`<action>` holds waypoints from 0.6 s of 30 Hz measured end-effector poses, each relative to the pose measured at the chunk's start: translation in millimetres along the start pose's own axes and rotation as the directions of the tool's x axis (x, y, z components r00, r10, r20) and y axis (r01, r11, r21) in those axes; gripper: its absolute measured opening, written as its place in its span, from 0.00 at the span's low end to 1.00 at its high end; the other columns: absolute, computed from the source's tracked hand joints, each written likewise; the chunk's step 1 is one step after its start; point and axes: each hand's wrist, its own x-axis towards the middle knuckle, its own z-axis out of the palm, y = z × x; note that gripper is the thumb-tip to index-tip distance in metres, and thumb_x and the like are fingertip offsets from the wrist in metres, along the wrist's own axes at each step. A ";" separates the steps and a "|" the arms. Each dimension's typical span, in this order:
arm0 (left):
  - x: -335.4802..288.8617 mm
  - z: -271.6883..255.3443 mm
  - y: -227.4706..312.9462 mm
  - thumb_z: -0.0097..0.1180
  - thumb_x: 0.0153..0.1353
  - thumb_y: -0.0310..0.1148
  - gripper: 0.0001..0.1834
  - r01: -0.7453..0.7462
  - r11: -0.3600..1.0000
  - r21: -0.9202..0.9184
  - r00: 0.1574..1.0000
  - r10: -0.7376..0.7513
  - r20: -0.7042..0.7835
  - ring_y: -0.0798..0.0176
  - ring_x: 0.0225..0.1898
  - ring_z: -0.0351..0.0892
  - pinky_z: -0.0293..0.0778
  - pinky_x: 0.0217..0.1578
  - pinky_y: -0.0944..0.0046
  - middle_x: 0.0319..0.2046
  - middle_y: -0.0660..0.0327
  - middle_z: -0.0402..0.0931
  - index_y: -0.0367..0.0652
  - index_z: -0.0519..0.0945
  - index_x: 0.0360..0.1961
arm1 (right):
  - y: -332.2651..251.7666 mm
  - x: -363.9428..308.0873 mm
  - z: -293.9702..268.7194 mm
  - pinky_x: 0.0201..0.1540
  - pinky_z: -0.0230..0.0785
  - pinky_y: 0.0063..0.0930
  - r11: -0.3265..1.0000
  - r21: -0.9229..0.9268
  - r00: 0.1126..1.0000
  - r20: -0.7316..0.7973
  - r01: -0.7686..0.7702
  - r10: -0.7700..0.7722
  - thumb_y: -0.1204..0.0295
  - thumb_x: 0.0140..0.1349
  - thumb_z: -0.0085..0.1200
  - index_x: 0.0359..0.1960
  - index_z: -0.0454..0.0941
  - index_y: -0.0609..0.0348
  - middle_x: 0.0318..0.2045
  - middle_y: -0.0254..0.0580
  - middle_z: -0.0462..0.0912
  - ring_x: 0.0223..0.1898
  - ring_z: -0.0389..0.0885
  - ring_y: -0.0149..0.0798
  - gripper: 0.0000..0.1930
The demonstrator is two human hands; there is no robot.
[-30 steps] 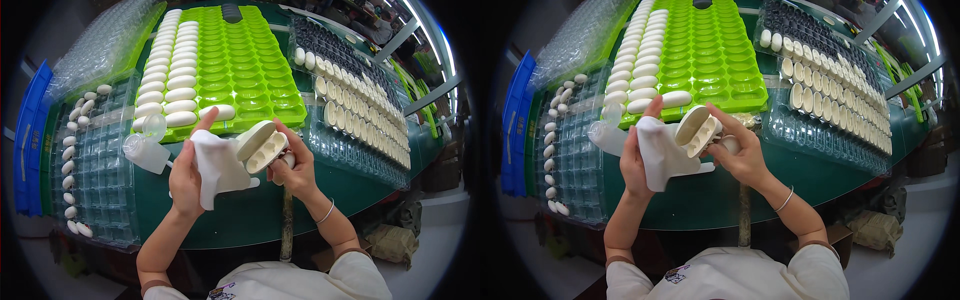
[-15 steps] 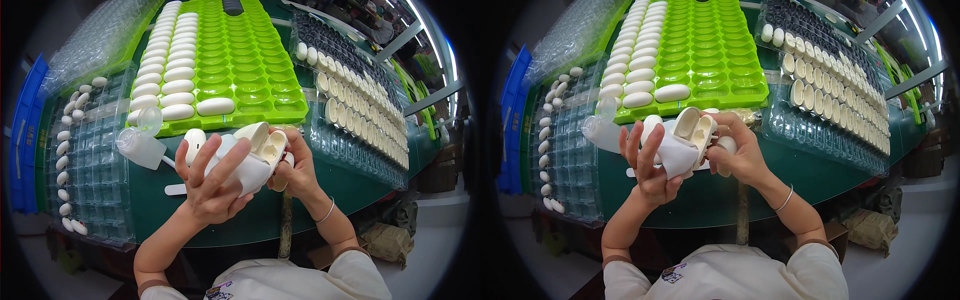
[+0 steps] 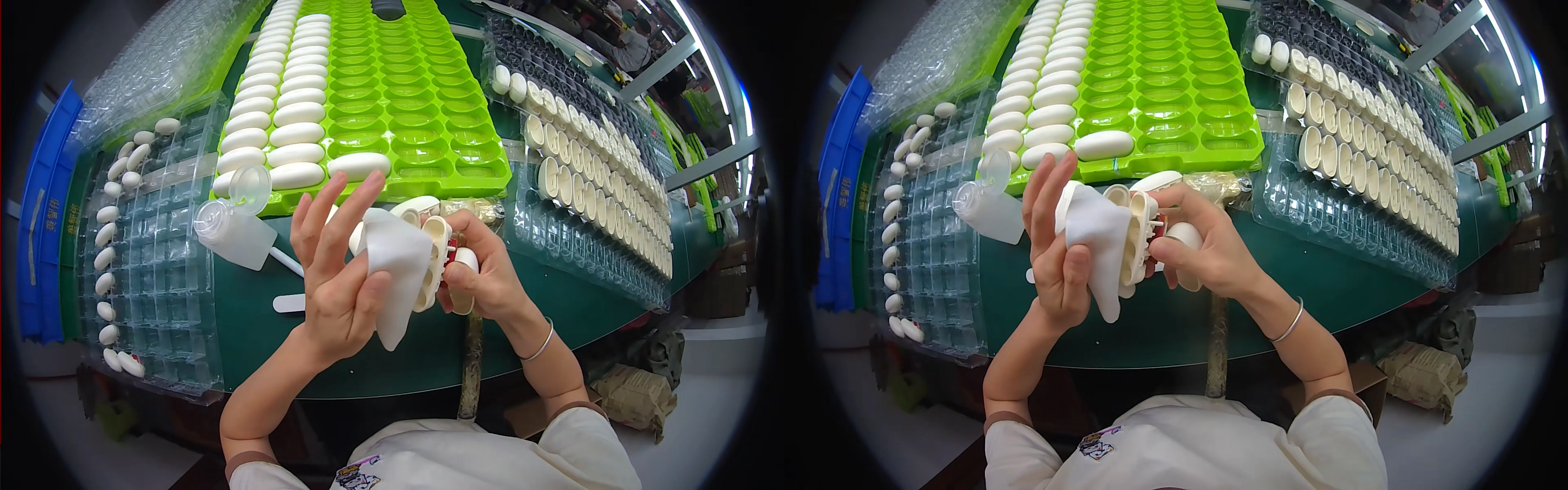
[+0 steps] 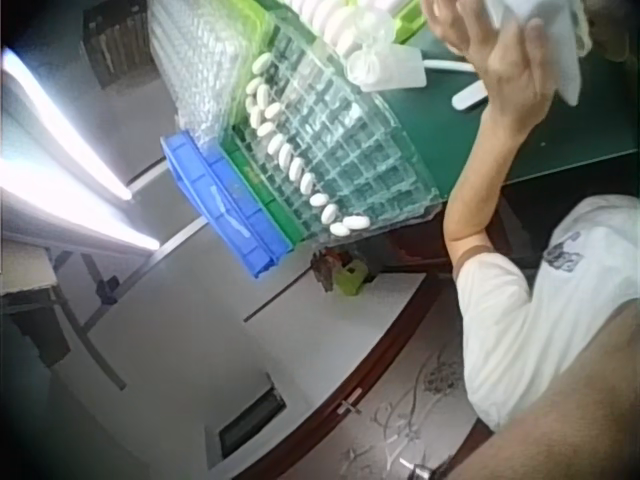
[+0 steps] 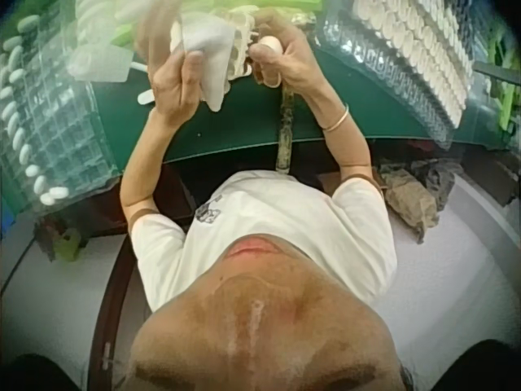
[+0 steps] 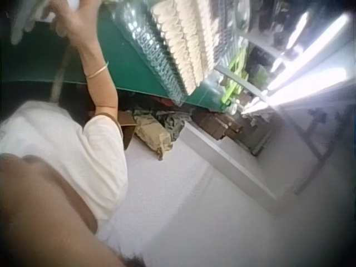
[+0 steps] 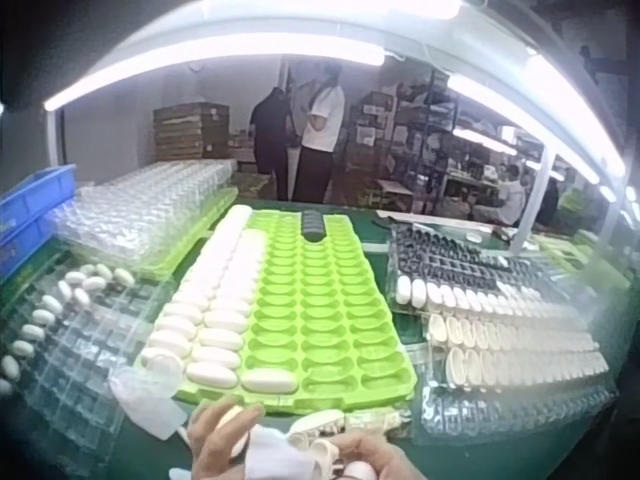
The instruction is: The person assembles white wireless earbud charging cases on a factory workbench. They open the cases, insert internal components, wipe the surfaces with a white cloth, and place the finished units into green plastic trays.
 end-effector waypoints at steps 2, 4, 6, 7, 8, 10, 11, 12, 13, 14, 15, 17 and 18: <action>0.2 -1.0 0.9 0.45 0.53 0.36 0.13 -0.020 0.995 0.093 0.999 0.017 0.033 0.49 0.60 0.51 0.34 0.58 0.49 0.55 0.54 0.62 0.40 0.75 0.19 | -6.0 -0.7 5.7 0.18 0.67 0.15 0.994 -0.109 1.000 0.005 -0.025 0.026 0.72 0.53 0.52 0.48 0.63 0.59 0.31 0.39 0.75 0.24 0.76 0.27 0.20; 1.0 -5.4 1.3 0.47 0.51 0.38 0.13 -0.105 0.968 0.229 0.991 0.084 0.100 0.50 0.60 0.50 0.32 0.58 0.48 0.55 0.56 0.62 0.42 0.74 0.16 | -9.1 -0.9 6.3 0.18 0.66 0.14 0.981 -0.188 0.998 0.033 -0.051 0.058 0.72 0.52 0.52 0.48 0.64 0.59 0.30 0.38 0.76 0.24 0.76 0.26 0.20; 3.8 -7.2 -3.5 0.48 0.50 0.39 0.14 -0.215 0.934 0.285 0.976 0.193 0.103 0.51 0.61 0.50 0.31 0.59 0.48 0.55 0.58 0.63 0.43 0.72 0.14 | -12.8 -0.6 1.1 0.18 0.65 0.13 0.969 -0.238 0.992 0.086 -0.074 0.097 0.73 0.52 0.53 0.48 0.65 0.59 0.29 0.38 0.76 0.23 0.75 0.25 0.20; 5.1 -6.8 -4.7 0.48 0.50 0.39 0.14 -0.223 0.930 0.292 0.974 0.199 0.111 0.51 0.60 0.50 0.31 0.59 0.48 0.55 0.58 0.63 0.43 0.71 0.14 | -12.4 0.2 2.4 0.18 0.63 0.13 0.977 -0.205 0.995 0.058 -0.064 0.077 0.73 0.51 0.53 0.47 0.66 0.60 0.28 0.38 0.76 0.22 0.75 0.25 0.20; 5.9 -6.5 -5.7 0.48 0.51 0.38 0.14 -0.232 0.926 0.299 0.972 0.205 0.119 0.51 0.60 0.50 0.30 0.59 0.48 0.55 0.58 0.63 0.42 0.71 0.14 | -11.4 -0.2 2.3 0.18 0.64 0.13 0.974 -0.212 0.994 0.056 -0.084 0.098 0.72 0.51 0.53 0.47 0.66 0.59 0.27 0.37 0.76 0.22 0.74 0.25 0.20; 6.5 -6.9 -7.3 0.44 0.55 0.37 0.13 -0.070 0.991 0.117 0.988 0.052 0.147 0.52 0.60 0.51 0.33 0.59 0.51 0.55 0.56 0.62 0.39 0.74 0.23 | -8.7 -1.0 2.1 0.18 0.64 0.13 0.966 -0.229 0.989 0.055 -0.122 0.138 0.71 0.51 0.54 0.46 0.66 0.59 0.27 0.37 0.76 0.21 0.74 0.24 0.20; 6.4 -7.5 -7.4 0.42 0.57 0.37 0.14 0.018 0.999 0.028 0.985 -0.022 0.170 0.52 0.60 0.51 0.35 0.60 0.53 0.55 0.56 0.62 0.38 0.75 0.28 | -7.5 -0.8 3.9 0.17 0.64 0.13 0.977 -0.176 0.990 0.056 -0.121 0.133 0.70 0.51 0.54 0.46 0.66 0.59 0.26 0.37 0.76 0.20 0.74 0.24 0.20; 7.1 -6.8 -4.8 0.38 0.58 0.37 0.15 0.193 0.955 -0.225 0.977 -0.165 0.138 0.53 0.60 0.51 0.37 0.60 0.55 0.55 0.55 0.61 0.36 0.73 0.34 | -5.8 -0.2 6.9 0.17 0.64 0.13 0.985 -0.123 0.990 0.056 -0.121 0.128 0.69 0.51 0.54 0.46 0.66 0.58 0.25 0.36 0.76 0.19 0.73 0.24 0.20; 8.8 -4.0 -0.3 0.35 0.60 0.37 0.18 0.336 0.818 -0.467 0.942 -0.305 0.142 0.54 0.60 0.51 0.39 0.59 0.57 0.56 0.55 0.60 0.34 0.71 0.40 | -5.0 0.4 7.7 0.16 0.64 0.14 0.990 -0.073 0.991 0.054 -0.119 0.123 0.67 0.51 0.54 0.45 0.66 0.58 0.25 0.36 0.76 0.19 0.73 0.24 0.20; 9.7 -2.8 2.8 0.32 0.62 0.37 0.21 0.432 0.602 -0.672 0.884 -0.430 0.183 0.55 0.60 0.51 0.42 0.59 0.60 0.56 0.54 0.59 0.32 0.69 0.46 | -4.0 0.4 5.6 0.16 0.64 0.14 0.991 -0.032 0.988 0.072 -0.132 0.134 0.66 0.51 0.54 0.45 0.66 0.58 0.25 0.36 0.75 0.18 0.73 0.24 0.20; 9.0 -5.9 1.0 0.29 0.62 0.38 0.22 0.460 0.552 -0.695 0.870 -0.436 0.229 0.57 0.60 0.50 0.44 0.58 0.62 0.56 0.54 0.58 0.32 0.64 0.50 | -2.0 0.3 1.9 0.15 0.64 0.14 0.989 0.010 0.986 0.089 -0.145 0.143 0.64 0.51 0.54 0.45 0.66 0.58 0.25 0.36 0.75 0.18 0.73 0.24 0.21; 8.9 -9.2 -0.5 0.26 0.63 0.38 0.25 0.457 0.495 -0.738 0.865 -0.439 0.242 0.60 0.60 0.49 0.46 0.58 0.64 0.57 0.54 0.56 0.32 0.60 0.54 | 3.8 -0.2 -2.9 0.13 0.64 0.14 0.986 0.077 0.982 0.126 -0.147 0.137 0.60 0.52 0.54 0.44 0.65 0.60 0.26 0.37 0.74 0.16 0.72 0.24 0.23; 9.8 -9.2 -0.8 0.26 0.63 0.39 0.25 0.425 0.488 -0.762 0.875 -0.437 0.208 0.60 0.60 0.49 0.46 0.58 0.64 0.57 0.54 0.56 0.31 0.60 0.54 | 3.8 -0.3 -2.3 0.14 0.65 0.14 0.981 0.121 0.981 0.141 -0.148 0.131 0.60 0.52 0.53 0.44 0.65 0.61 0.26 0.38 0.74 0.16 0.72 0.24 0.23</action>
